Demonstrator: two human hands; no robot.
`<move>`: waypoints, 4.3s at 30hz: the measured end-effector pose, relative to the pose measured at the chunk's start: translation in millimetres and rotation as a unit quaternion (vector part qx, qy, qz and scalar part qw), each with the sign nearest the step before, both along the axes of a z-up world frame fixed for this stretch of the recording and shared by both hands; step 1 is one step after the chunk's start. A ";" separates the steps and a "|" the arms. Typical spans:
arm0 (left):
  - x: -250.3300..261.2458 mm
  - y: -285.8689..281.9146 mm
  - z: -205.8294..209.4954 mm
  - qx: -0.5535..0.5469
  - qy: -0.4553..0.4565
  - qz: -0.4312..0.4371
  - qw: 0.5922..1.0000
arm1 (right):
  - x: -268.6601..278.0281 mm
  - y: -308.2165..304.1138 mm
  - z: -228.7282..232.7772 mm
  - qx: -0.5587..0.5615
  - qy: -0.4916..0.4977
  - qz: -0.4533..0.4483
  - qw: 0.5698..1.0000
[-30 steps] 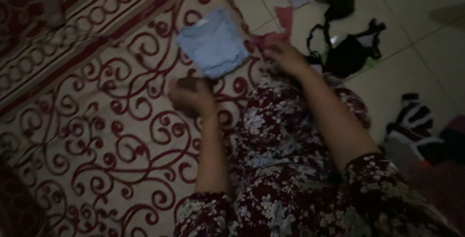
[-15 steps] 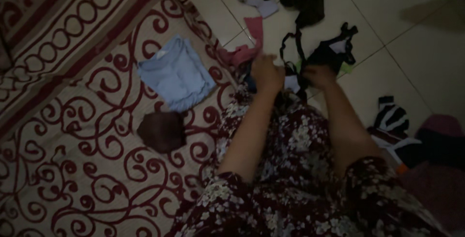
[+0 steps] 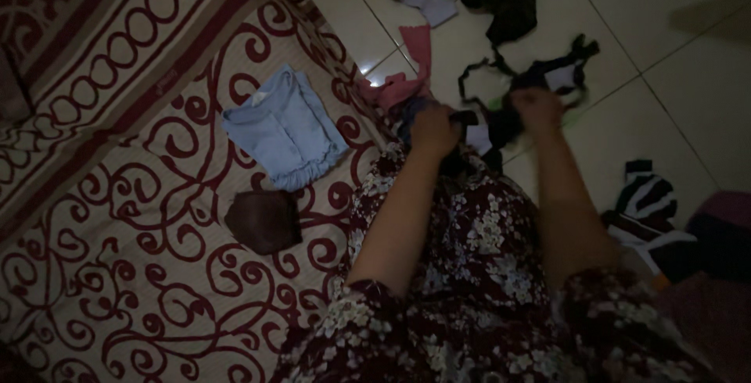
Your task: The person folds items of laundry, including underwear and a bra, by hand on the floor and places them inside a storage cabinet.
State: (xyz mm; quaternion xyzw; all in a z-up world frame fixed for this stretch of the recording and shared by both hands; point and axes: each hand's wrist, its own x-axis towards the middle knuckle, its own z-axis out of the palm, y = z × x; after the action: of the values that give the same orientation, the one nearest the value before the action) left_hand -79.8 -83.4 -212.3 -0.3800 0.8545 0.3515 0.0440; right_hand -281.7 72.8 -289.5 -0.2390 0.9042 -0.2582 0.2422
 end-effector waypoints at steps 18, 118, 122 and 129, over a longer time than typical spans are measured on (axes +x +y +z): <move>21.3 75.9 137.0 0.405 0.411 -0.021 0.816 | 87.1 26.7 269.4 -0.653 -0.344 -0.076 0.670; 91.0 118.2 244.7 0.103 0.592 0.028 0.799 | 200.3 22.1 289.6 -0.453 0.425 0.011 0.784; 81.7 90.7 217.0 0.404 0.577 0.150 0.694 | 226.4 26.9 302.8 -0.458 0.450 0.129 0.756; 115.0 28.2 193.2 0.667 0.493 0.075 0.553 | 192.2 61.4 324.2 -0.516 0.253 0.081 0.814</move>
State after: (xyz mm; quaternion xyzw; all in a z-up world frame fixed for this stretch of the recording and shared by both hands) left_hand 35.1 -55.2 -19.1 -0.0714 0.2309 0.9554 -0.1698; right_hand -89.5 134.3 34.7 -0.4583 0.6449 -0.5968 -0.1337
